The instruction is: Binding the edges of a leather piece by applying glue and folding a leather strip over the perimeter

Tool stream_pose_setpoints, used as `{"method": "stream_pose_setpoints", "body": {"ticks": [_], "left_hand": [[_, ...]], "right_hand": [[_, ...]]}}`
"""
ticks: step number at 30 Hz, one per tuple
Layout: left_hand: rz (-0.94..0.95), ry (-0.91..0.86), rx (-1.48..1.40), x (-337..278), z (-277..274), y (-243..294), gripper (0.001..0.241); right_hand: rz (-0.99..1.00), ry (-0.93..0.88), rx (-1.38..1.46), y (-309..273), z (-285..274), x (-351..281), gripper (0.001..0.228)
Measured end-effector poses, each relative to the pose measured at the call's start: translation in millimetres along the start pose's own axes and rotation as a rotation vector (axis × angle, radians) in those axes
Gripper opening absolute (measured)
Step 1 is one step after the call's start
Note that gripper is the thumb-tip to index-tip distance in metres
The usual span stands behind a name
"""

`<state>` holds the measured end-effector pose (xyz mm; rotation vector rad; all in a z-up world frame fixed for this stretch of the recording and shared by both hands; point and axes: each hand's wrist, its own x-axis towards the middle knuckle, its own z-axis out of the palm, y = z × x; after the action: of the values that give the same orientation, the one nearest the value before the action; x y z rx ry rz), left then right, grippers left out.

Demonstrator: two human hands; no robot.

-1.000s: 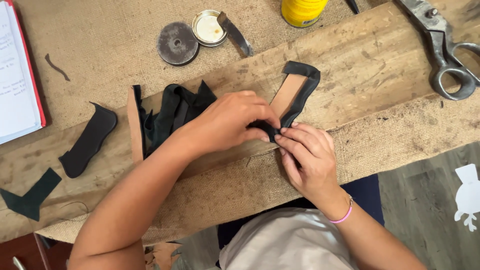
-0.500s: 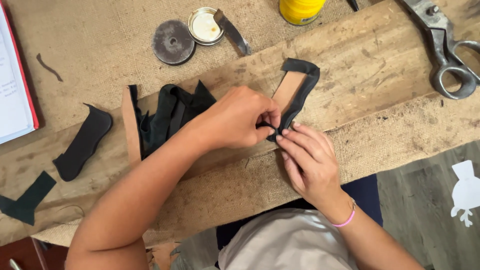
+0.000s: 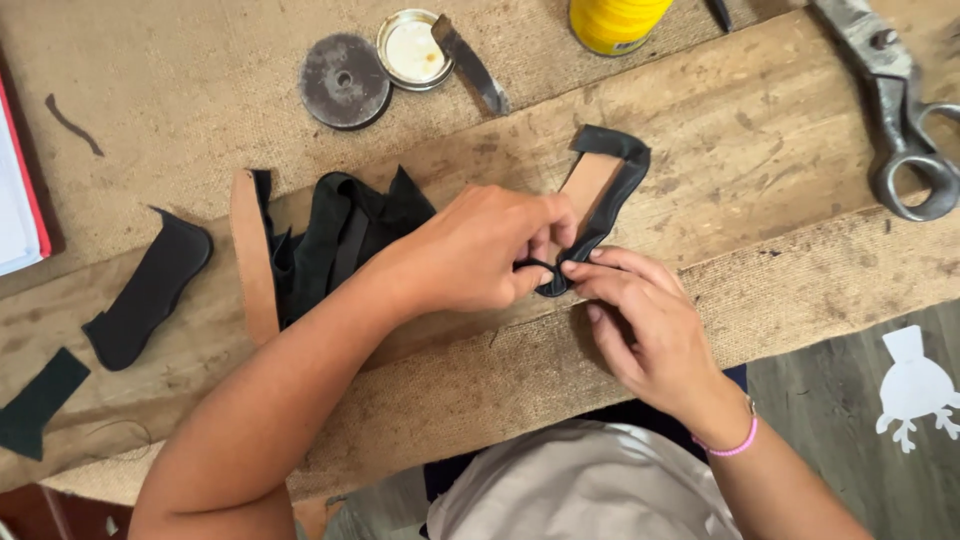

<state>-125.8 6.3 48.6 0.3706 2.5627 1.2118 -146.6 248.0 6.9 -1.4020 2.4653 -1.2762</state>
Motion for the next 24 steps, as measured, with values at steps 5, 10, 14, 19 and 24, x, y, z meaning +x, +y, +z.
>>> {"method": "stream_pose_setpoints", "body": {"ticks": [5, 10, 14, 19, 24], "left_hand": [[-0.010, 0.035, 0.002, 0, 8, -7, 0.022], [0.021, 0.066, -0.009, 1, 7, -5, 0.019], [0.027, 0.061, -0.025, -1, 4, -1, 0.021], [0.020, 0.042, 0.009, -1, 0, 4, 0.022], [0.003, 0.027, 0.058, 0, 1, 7, 0.017]], "right_hand": [[-0.151, 0.035, -0.103, 11, 2, -4, 0.023], [-0.125, 0.060, -0.092, 4, 2, 0, 0.026], [-0.117, 0.065, -0.079, 3, 1, 2, 0.026], [-0.139, 0.078, -0.083, 6, 3, 0, 0.023], [-0.155, 0.098, -0.090, 6, 4, 1, 0.022]]}}
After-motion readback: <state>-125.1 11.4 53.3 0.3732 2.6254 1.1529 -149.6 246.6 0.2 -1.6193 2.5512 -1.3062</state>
